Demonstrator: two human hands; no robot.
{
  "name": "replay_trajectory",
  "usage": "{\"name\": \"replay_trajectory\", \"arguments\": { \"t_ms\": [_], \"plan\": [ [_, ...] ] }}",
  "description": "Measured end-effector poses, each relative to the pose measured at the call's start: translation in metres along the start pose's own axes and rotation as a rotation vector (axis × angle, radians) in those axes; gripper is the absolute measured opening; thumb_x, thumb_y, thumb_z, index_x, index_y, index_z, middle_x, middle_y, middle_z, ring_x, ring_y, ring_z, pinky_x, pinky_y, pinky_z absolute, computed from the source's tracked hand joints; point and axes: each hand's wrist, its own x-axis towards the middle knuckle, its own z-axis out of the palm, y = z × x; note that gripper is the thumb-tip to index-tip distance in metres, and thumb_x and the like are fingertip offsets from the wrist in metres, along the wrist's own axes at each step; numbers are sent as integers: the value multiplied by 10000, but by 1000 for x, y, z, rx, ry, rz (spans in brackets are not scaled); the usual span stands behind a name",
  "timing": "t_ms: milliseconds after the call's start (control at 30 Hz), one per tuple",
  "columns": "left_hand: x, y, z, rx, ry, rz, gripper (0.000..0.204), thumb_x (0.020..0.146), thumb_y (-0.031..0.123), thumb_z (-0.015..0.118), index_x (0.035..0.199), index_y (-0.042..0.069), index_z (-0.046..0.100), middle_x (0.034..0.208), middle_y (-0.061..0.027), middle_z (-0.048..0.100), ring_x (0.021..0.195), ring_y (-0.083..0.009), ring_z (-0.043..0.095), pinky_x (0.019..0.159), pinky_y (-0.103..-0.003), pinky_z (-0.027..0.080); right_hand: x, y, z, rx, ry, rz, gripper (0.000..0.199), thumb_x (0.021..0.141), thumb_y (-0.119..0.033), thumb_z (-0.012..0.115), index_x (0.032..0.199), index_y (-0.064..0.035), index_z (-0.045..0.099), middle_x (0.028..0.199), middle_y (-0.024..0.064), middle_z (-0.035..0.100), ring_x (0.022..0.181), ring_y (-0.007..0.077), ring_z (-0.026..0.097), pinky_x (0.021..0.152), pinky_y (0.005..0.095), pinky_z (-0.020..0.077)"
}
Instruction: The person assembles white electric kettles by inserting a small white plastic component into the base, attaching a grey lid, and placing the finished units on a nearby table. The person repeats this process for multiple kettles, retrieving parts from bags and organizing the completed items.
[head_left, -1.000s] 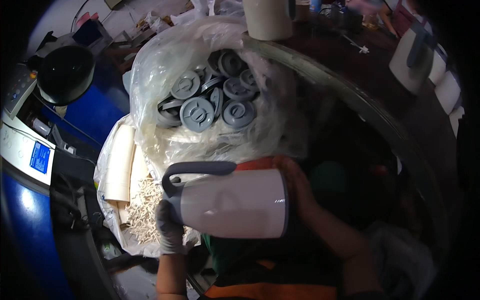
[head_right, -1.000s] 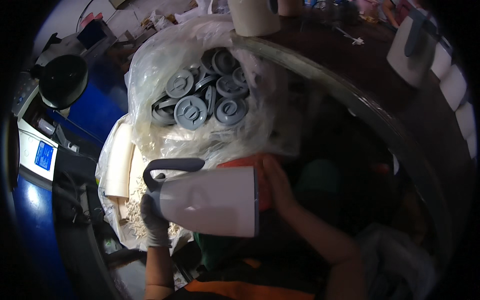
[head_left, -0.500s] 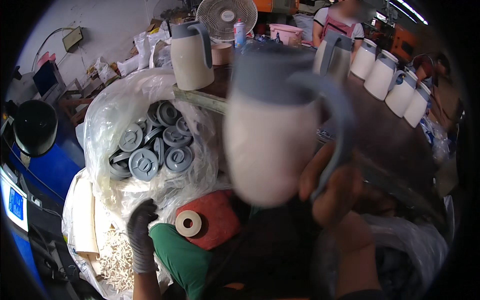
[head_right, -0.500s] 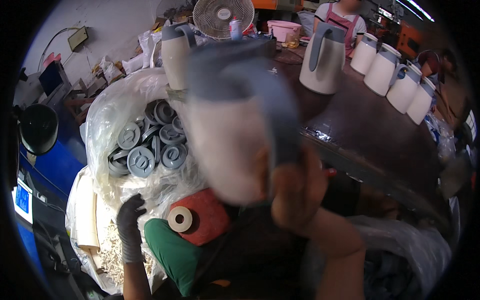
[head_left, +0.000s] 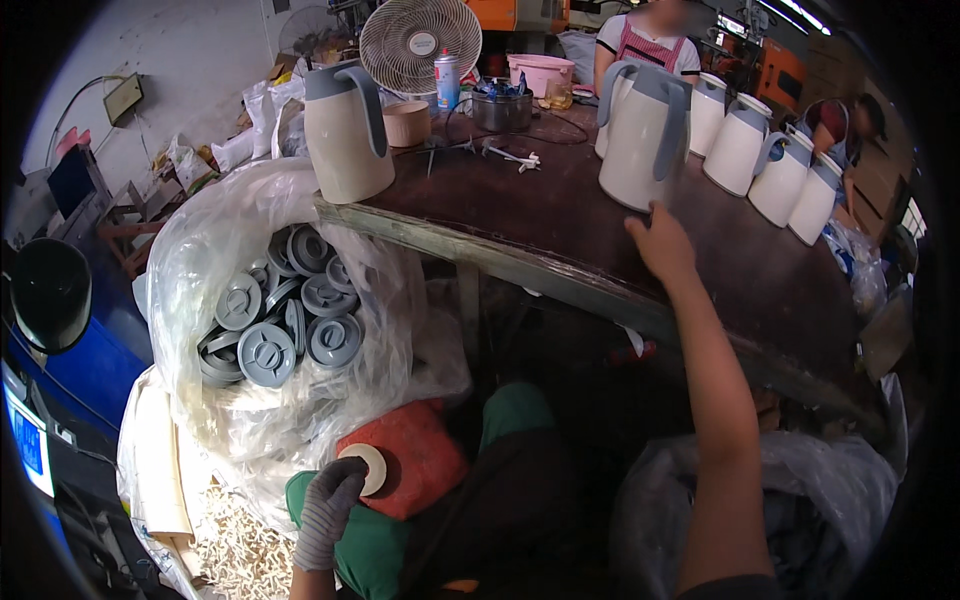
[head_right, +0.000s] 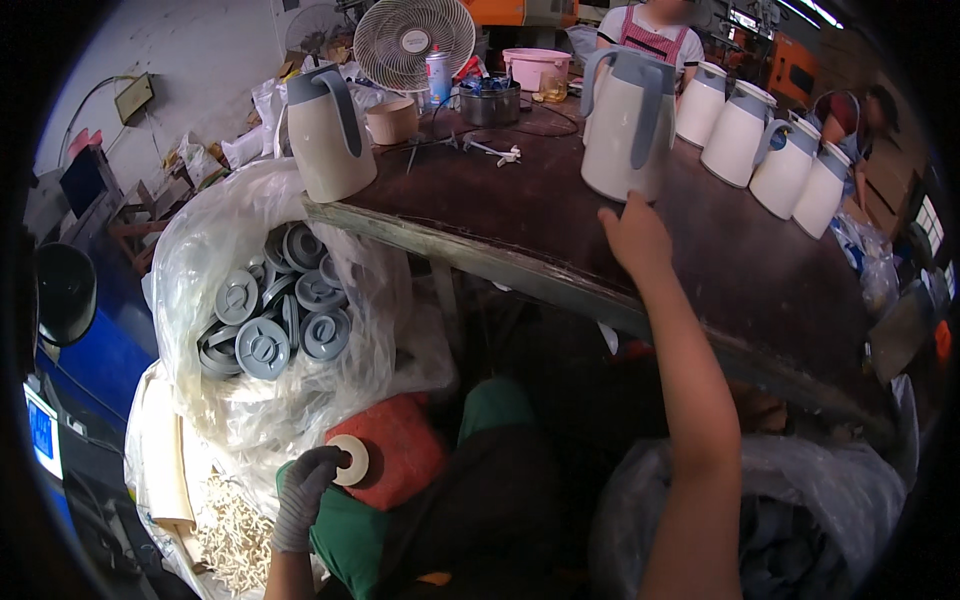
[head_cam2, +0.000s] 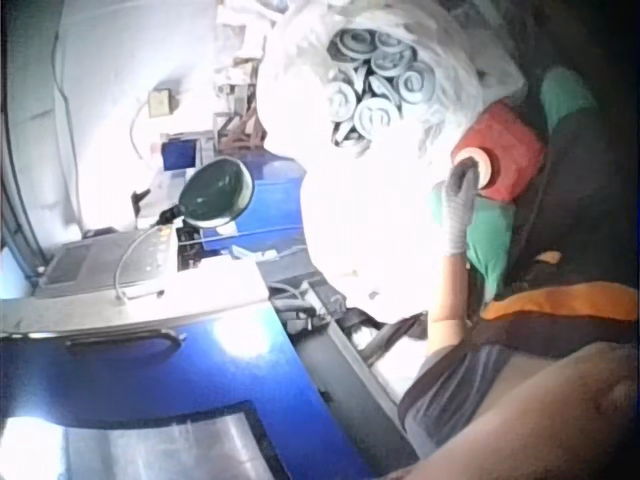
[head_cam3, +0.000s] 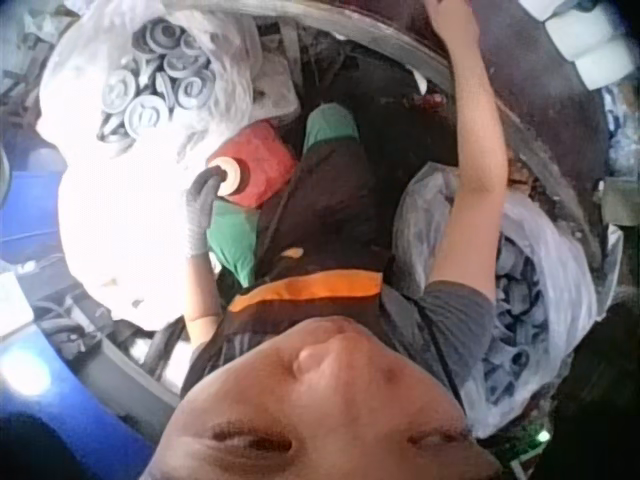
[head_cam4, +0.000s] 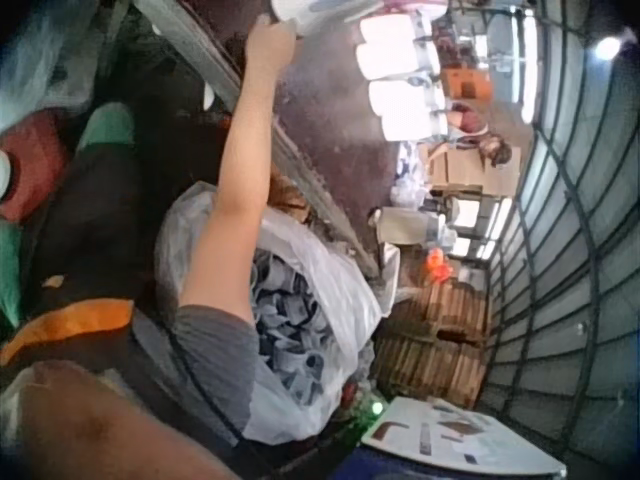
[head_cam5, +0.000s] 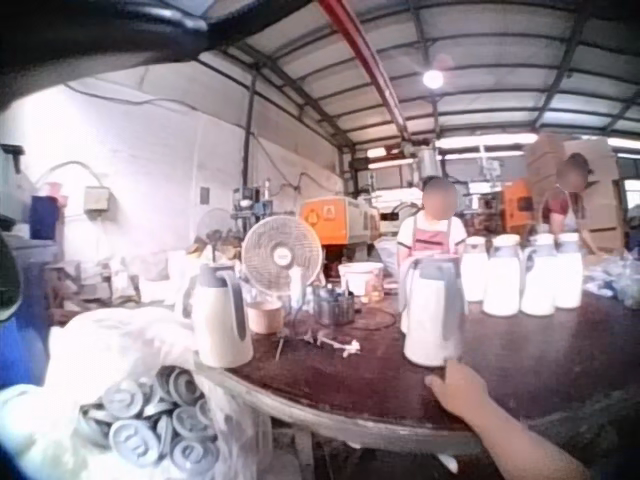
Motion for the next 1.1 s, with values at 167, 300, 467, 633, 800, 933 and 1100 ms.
{"name": "replay_trajectory", "arguments": {
  "t_ms": [167, 300, 467, 633, 800, 933, 1100],
  "plan": [
    [-3, -5, -4, 84, 31, -81, 284, 894, 144, 609, 1122, -24, 624, 1046, -82, 656, 934, -133, 587, 840, -261, 469, -73, -41, 1, 233, -76, -401, 336, 854, -227, 643, 1124, -30, 610, 1182, 151, 613, 1055, 361, 587, 902, 448, 449],
    [0, -9, -3, 72, 39, -81, 289, 897, 147, 595, 1124, -28, 630, 1046, -81, 662, 933, -137, 591, 842, -264, 465, -124, -69, 14, 349, 163, -770, 260, 818, -181, 677, 1042, -61, 618, 1106, 103, 624, 994, 301, 600, 862, 401, 458],
    [-9, -18, -8, -51, 60, -118, 292, 905, 176, 625, 1120, -21, 634, 993, -35, 655, 877, -97, 574, 798, -229, 457, -182, -93, 53, 501, -145, -934, 256, 843, -182, 661, 1076, -83, 625, 1132, 69, 603, 977, 240, 612, 810, 361, 485],
    [-24, -42, -17, -96, 91, -285, 298, 897, 194, 645, 1110, -14, 637, 950, -2, 637, 844, -77, 554, 774, -206, 439, -231, -77, 104, 521, -431, -847, 233, 859, -192, 641, 1071, -95, 633, 1067, 63, 623, 883, 238, 637, 750, 360, 499],
    [-25, -67, -18, -120, 101, -306, 293, 897, 193, 639, 1109, -9, 638, 930, 12, 626, 828, -72, 538, 756, -208, 434, -279, -50, 148, 285, -371, -1108, 212, 869, -188, 614, 1050, -82, 644, 918, 42, 671, 815, 218, 635, 691, 350, 473],
    [-19, -72, -17, -71, 92, -308, 277, 898, 199, 635, 1083, -7, 645, 914, 13, 622, 832, -67, 534, 758, -210, 432, -284, -59, 144, 388, -406, -973, 234, 868, -184, 609, 1070, -72, 639, 901, 43, 674, 781, 210, 628, 697, 360, 467],
    [-13, -76, -18, 144, 73, -291, 261, 899, 206, 635, 1052, -5, 650, 873, 14, 616, 789, -61, 519, 719, -210, 425, -285, -55, 147, 327, -391, -991, 250, 870, -189, 616, 1094, -79, 632, 830, 42, 671, 737, 207, 622, 692, 366, 460]
  ]
}}
